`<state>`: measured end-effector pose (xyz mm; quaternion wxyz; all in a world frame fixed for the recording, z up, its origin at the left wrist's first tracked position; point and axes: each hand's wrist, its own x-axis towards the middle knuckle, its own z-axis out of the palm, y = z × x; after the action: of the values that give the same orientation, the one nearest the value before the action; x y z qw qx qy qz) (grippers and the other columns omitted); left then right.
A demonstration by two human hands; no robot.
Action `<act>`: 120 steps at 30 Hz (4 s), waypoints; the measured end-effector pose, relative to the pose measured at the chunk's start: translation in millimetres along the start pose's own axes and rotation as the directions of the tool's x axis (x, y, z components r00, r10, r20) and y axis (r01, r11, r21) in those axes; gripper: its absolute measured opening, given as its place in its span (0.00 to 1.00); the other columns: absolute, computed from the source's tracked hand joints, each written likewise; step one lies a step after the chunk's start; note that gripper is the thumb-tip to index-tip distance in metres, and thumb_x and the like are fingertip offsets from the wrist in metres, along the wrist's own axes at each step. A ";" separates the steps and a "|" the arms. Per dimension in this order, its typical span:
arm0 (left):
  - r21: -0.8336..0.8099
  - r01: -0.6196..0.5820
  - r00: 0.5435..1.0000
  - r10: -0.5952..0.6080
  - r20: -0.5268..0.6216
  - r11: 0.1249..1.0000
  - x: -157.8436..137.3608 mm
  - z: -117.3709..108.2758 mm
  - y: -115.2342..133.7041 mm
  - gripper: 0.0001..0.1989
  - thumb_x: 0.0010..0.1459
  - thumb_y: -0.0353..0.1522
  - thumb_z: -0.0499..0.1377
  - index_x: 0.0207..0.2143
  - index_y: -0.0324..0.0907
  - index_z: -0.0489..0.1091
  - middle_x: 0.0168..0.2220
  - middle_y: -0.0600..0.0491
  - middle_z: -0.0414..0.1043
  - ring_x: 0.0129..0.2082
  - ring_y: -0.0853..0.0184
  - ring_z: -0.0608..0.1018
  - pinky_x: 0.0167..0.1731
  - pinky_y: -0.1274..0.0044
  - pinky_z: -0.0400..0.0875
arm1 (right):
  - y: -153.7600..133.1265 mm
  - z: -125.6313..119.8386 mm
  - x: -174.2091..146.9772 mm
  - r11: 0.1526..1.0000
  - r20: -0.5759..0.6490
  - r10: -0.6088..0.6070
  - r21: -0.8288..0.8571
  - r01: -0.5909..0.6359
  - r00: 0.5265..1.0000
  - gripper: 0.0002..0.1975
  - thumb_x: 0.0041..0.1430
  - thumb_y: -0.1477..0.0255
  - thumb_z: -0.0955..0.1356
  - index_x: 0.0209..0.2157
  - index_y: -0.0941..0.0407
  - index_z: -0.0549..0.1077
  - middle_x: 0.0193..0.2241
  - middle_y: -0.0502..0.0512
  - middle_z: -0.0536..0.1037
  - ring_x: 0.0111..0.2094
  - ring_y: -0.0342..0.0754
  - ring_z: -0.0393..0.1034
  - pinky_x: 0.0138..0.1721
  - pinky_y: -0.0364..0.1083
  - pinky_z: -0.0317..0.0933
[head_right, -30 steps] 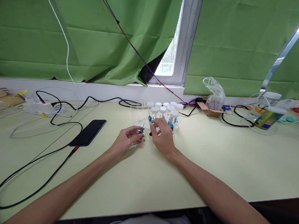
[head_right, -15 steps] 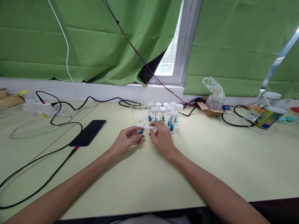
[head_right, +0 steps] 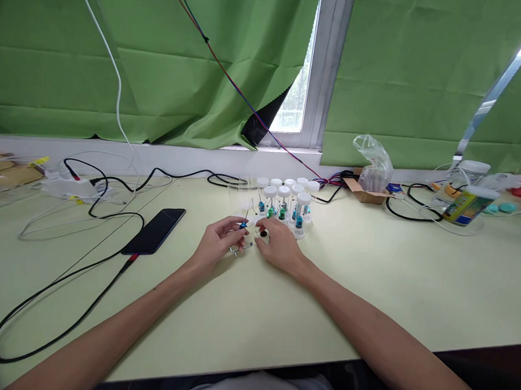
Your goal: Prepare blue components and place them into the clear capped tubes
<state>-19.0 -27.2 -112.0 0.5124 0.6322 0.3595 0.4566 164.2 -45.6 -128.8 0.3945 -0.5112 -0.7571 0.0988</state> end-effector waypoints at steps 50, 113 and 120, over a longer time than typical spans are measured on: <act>0.004 0.009 1.000 -0.009 -0.003 1.000 -0.7 1.3 4.2 0.16 0.49 0.38 0.66 0.40 0.41 0.73 0.25 0.56 0.69 0.23 0.68 0.74 0.27 0.73 0.71 | 0.0 -0.3 -1.8 0.999 0.226 -0.036 -0.028 0.044 0.973 0.13 0.60 0.79 0.66 0.46 0.55 0.72 0.37 0.53 0.78 0.29 0.43 0.68 0.34 0.43 0.59; 0.098 -0.097 0.991 0.105 -0.078 0.990 1.6 -4.2 8.0 0.14 0.52 0.35 0.64 0.41 0.40 0.72 0.23 0.56 0.70 0.21 0.70 0.73 0.27 0.76 0.70 | -14.8 0.8 -5.8 0.997 0.319 -0.041 -0.054 0.061 0.947 0.03 0.63 0.77 0.65 0.37 0.57 0.70 0.41 0.56 0.71 0.36 0.46 0.68 0.39 0.46 0.60; 0.110 -0.100 0.992 0.108 -0.065 0.989 3.6 -4.5 5.1 0.14 0.53 0.36 0.63 0.41 0.40 0.72 0.23 0.57 0.70 0.21 0.70 0.72 0.27 0.76 0.70 | -12.3 2.8 -5.6 0.994 0.314 -0.047 -0.077 0.075 0.948 0.03 0.64 0.77 0.65 0.37 0.57 0.70 0.41 0.56 0.71 0.36 0.46 0.68 0.38 0.45 0.60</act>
<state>-22.1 -23.6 -106.0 0.4403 0.6600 0.3678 0.4850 154.6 -55.3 -126.7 0.2497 -0.4824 -0.8291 0.1325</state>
